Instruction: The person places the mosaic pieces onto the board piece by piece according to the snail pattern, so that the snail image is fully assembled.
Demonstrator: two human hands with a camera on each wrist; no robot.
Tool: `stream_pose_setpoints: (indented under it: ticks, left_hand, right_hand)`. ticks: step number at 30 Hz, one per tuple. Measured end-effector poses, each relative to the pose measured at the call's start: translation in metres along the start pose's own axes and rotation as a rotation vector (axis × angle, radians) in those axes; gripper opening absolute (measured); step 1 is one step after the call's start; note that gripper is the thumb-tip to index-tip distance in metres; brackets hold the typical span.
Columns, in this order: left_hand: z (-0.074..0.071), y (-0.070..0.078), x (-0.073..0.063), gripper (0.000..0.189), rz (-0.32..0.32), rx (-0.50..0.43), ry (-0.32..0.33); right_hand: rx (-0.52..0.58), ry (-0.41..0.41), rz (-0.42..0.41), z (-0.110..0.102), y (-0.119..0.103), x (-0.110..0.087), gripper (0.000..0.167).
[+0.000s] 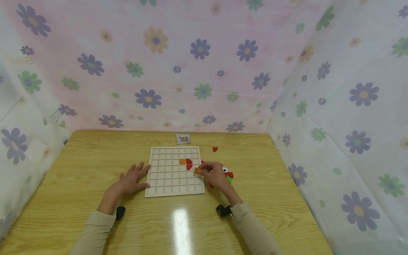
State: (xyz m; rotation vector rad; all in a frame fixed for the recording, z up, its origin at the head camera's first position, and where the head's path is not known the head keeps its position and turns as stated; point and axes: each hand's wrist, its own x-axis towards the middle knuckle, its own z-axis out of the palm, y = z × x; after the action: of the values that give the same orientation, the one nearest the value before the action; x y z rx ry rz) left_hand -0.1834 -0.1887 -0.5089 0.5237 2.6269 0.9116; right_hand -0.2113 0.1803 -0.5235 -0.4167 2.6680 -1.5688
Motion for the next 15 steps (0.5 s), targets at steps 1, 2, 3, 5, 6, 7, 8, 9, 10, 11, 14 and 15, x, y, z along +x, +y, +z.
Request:
stream_pose_setpoints:
  ticks: [1, 2, 3, 5, 6, 7, 8, 9, 10, 11, 14, 15]
  left_hand:
    - [0.000, 0.000, 0.000, 0.083, -0.001, 0.000, 0.001]
    - [0.000, 0.000, 0.000, 0.083, -0.001, 0.001, 0.001]
    - [-0.001, 0.001, 0.000, 0.084, -0.004, -0.002, 0.000]
    - [-0.001, 0.002, 0.000, 0.084, -0.005, -0.002, -0.002]
    - [-0.001, 0.002, 0.000, 0.084, -0.003, -0.001, -0.004]
    - [-0.001, 0.002, 0.000, 0.084, -0.004, -0.002, -0.005]
    - [-0.001, 0.002, 0.000, 0.084, -0.006, -0.003, -0.006]
    - [-0.001, 0.002, 0.000, 0.084, -0.007, -0.004, -0.007]
    - [-0.001, 0.002, 0.000, 0.084, -0.009, -0.006, -0.007]
    - [0.000, 0.002, 0.000, 0.084, -0.010, -0.006, -0.007]
    - [0.000, 0.002, -0.001, 0.084, -0.010, -0.014, -0.003]
    - [0.000, 0.002, -0.001, 0.084, -0.008, -0.016, -0.001]
  right_hand:
    - [0.001, -0.005, -0.008, 0.001, 0.000, 0.001, 0.008]
    - [0.000, -0.009, -0.016, 0.002, 0.000, 0.001, 0.008]
    - [-0.001, -0.012, -0.028, 0.003, 0.001, 0.002, 0.008]
    - [-0.013, -0.017, -0.069, 0.006, 0.002, 0.003, 0.008]
    - [-0.015, -0.020, -0.083, 0.007, 0.002, 0.004, 0.007]
    - [-0.012, -0.023, -0.092, 0.009, 0.002, 0.005, 0.007]
    - [-0.009, -0.026, -0.099, 0.010, 0.002, 0.005, 0.008]
    - [-0.004, -0.032, -0.095, 0.011, 0.002, 0.006, 0.008]
    - [0.000, -0.039, -0.087, 0.013, 0.001, 0.006, 0.008]
    - [0.004, -0.045, -0.075, 0.014, -0.001, 0.007, 0.008]
    - [0.013, -0.049, -0.034, 0.017, -0.006, 0.008, 0.009]
    - [0.007, -0.049, -0.025, 0.018, -0.006, 0.009, 0.008]
